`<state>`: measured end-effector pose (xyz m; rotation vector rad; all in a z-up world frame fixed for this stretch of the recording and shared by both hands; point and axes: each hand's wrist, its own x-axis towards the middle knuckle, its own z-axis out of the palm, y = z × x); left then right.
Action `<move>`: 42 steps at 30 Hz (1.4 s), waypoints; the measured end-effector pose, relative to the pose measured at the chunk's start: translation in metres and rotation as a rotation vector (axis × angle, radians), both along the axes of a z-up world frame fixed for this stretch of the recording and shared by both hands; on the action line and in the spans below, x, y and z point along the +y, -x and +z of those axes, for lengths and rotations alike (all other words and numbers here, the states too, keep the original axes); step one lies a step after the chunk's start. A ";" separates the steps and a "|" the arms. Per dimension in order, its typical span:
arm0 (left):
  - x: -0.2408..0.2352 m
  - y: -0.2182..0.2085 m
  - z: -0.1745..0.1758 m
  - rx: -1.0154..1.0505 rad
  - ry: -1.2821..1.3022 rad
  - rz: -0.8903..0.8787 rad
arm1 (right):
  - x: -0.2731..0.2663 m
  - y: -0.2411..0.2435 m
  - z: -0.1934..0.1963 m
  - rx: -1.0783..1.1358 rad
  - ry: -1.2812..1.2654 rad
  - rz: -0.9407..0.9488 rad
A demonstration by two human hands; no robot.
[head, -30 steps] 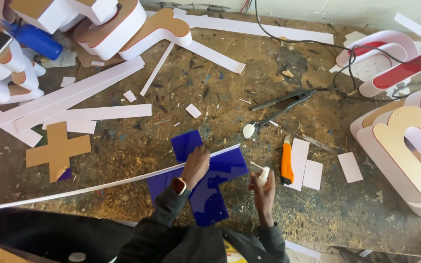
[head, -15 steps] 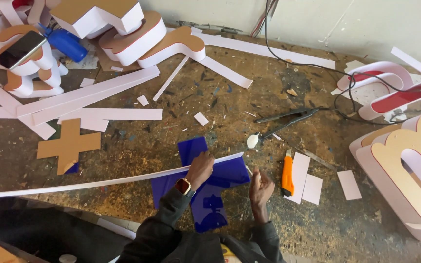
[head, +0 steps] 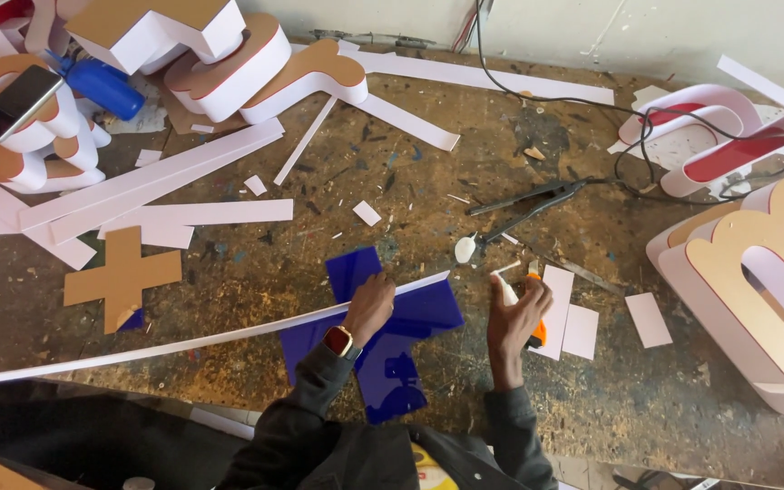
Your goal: The person applies adhesive and fits white border strips around the edges of a blue cross-shaped sign element and other letter pieces on a workbench, using a heat tool to soften the strips for bending around corners.
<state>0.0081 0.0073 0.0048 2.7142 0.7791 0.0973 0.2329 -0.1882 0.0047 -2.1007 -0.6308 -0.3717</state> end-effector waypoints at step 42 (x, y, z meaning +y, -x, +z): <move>0.000 0.004 -0.016 0.106 -0.091 -0.035 | 0.123 -0.043 0.032 -0.060 0.990 1.096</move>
